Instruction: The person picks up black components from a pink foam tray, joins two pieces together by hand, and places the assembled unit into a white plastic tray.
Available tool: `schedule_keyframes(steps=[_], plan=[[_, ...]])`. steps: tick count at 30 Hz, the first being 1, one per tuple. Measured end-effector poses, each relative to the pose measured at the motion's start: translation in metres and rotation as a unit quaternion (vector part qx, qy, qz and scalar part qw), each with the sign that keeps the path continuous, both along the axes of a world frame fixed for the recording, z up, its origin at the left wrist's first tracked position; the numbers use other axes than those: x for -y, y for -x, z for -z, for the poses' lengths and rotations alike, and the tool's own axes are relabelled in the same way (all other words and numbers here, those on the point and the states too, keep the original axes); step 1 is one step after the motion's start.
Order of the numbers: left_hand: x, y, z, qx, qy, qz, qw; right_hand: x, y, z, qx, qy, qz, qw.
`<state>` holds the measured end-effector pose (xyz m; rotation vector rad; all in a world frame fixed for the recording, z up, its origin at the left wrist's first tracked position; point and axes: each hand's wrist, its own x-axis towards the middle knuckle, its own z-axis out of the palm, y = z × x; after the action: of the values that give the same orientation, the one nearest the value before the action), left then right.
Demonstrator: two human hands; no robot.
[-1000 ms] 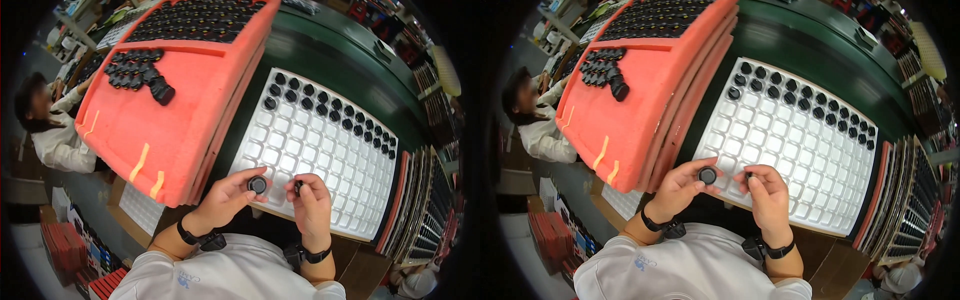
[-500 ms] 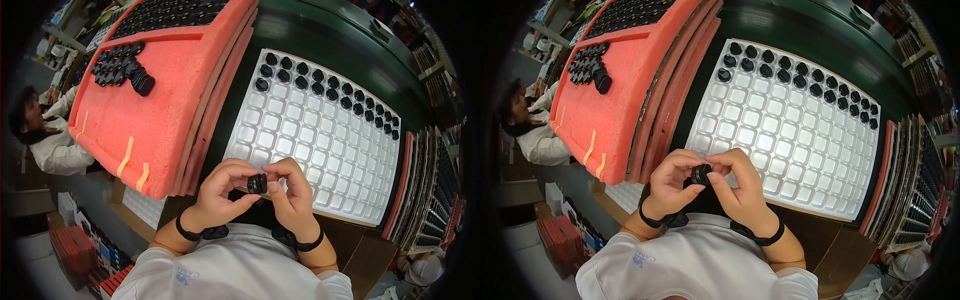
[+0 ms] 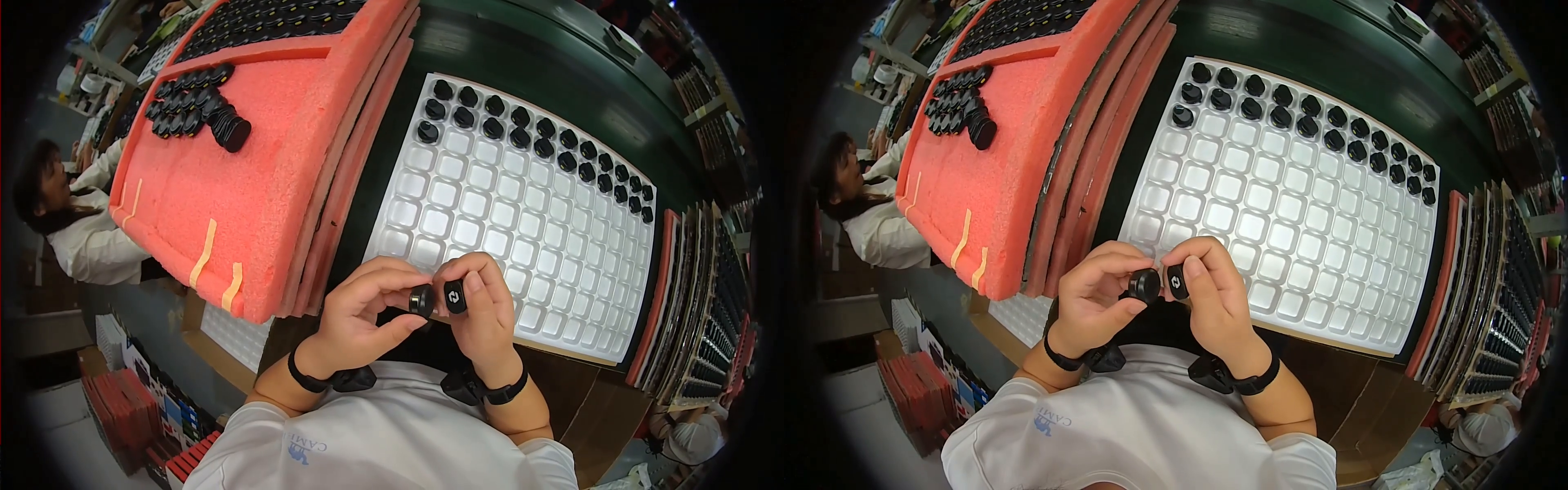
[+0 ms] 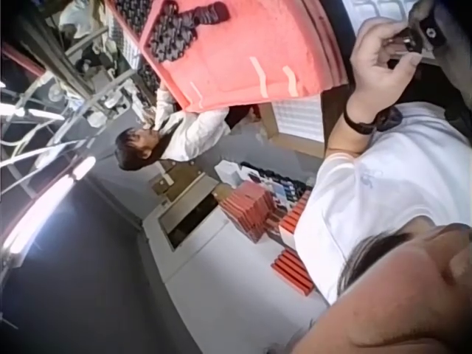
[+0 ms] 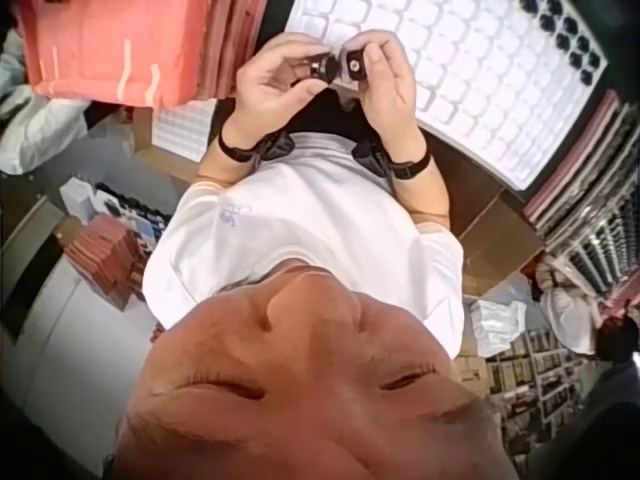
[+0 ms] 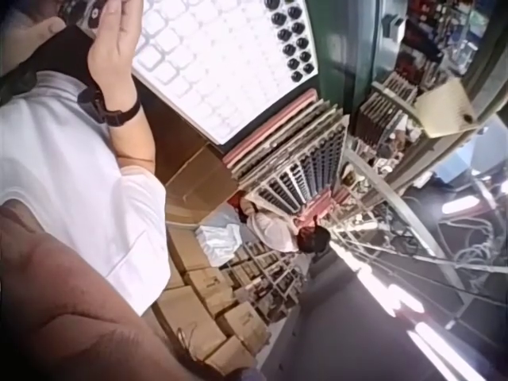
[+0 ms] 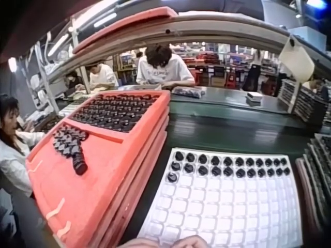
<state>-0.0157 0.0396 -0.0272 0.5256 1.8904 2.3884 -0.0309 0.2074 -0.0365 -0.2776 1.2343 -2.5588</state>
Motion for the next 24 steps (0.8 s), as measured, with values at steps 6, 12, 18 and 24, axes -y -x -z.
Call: schedule_keyframes(steps=[6, 12, 18, 24], plan=[[-0.002, -0.003, 0.001, 0.015, -0.003, -0.051, 0.999, -0.002, 0.000, -0.001, -0.084, -0.063, 0.052, 0.993], [0.002, -0.001, -0.002, -0.055, 0.067, -0.032, 0.996, 0.000, 0.010, -0.003, -0.335, -0.296, 0.091, 0.890], [0.003, -0.002, -0.003, -0.037, 0.045, -0.033, 0.998, 0.000, 0.003, -0.003, -0.150, -0.142, 0.053, 0.977], [0.004, -0.001, -0.002, -0.058, 0.051, -0.016, 0.997, 0.008, -0.002, -0.006, -0.097, -0.133, 0.032, 0.986]])
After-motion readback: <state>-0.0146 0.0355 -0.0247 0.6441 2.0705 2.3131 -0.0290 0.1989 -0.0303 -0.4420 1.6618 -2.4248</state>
